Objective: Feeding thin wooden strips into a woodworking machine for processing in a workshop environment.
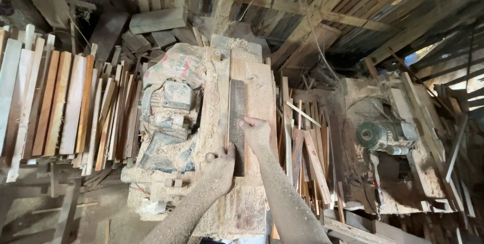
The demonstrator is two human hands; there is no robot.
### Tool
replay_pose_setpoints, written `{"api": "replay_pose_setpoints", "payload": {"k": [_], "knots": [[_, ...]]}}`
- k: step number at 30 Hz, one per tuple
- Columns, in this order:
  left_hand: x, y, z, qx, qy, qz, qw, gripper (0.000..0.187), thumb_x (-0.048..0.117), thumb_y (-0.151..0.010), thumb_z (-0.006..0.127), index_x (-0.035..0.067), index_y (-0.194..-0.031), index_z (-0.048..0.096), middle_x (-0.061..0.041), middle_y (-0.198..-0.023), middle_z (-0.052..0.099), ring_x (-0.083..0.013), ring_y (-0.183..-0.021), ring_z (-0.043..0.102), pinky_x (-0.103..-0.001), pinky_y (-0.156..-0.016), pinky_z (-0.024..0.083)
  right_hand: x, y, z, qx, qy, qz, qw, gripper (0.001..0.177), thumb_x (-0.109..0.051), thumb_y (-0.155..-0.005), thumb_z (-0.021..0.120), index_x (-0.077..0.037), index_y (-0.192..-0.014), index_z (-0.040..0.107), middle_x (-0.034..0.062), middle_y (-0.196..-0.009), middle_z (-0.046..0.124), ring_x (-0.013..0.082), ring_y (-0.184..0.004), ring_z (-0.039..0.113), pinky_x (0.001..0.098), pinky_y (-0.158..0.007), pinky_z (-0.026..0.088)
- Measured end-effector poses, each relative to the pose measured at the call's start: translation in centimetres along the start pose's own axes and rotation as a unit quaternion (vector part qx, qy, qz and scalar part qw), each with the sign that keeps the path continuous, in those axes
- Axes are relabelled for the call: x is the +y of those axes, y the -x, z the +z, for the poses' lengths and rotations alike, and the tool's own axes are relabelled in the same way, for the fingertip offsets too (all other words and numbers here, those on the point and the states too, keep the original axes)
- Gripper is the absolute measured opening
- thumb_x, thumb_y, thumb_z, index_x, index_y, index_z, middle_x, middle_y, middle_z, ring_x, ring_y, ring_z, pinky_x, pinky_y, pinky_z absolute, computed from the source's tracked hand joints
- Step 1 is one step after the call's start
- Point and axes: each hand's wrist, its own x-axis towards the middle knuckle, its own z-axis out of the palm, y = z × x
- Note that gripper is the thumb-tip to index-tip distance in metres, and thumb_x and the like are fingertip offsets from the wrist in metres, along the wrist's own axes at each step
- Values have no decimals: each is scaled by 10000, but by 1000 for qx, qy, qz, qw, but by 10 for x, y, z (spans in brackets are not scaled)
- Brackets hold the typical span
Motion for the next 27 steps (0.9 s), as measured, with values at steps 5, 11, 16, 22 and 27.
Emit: {"api": "replay_pose_setpoints", "payload": {"k": [5,11,16,22,27], "knots": [[0,0,-17,-86,87,-15,992,1026,113,-733,801,54,-1587,234,-161,-1200,461,-374,-892,549,-465,-524,586,3,-4,1,17,1,3,1000,356,-183,-854,768,-42,-1178,732,120,-1206,740,195,-1116,736,279,-958,602],[-1,-9,0,-70,65,-16,995,1008,24,-728,777,71,-1594,264,-147,-1151,507,-405,-798,606,-468,-526,551,-6,-6,0,11,24,23,999,361,-206,-866,757,-64,-1197,729,93,-1220,739,189,-1151,719,292,-1003,576],[-1,-25,5,-105,84,-31,990,1009,-8,-701,762,57,-1589,286,-160,-1207,524,-468,-914,593,-576,-692,553,30,-35,17,55,-16,10,998,345,-199,-805,799,-83,-1127,756,139,-1073,754,235,-1017,731,314,-861,598],[5,-5,-32,-154,161,-60,973,1000,-81,-683,733,55,-1572,296,-207,-1321,494,-597,-1134,542,-713,-758,585,51,-35,21,95,-1,-10,995,310,-245,-762,839,-139,-1050,797,151,-944,774,278,-906,745,363,-748,620],[18,81,-113,-141,253,15,957,641,-176,-913,625,-145,-1442,265,-369,-1285,414,-169,-451,620,-249,-335,559,14,62,-8,-15,115,39,992,347,-236,-927,698,-85,-1239,712,43,-1140,784,40,-529,587,207,-501,565]]}}
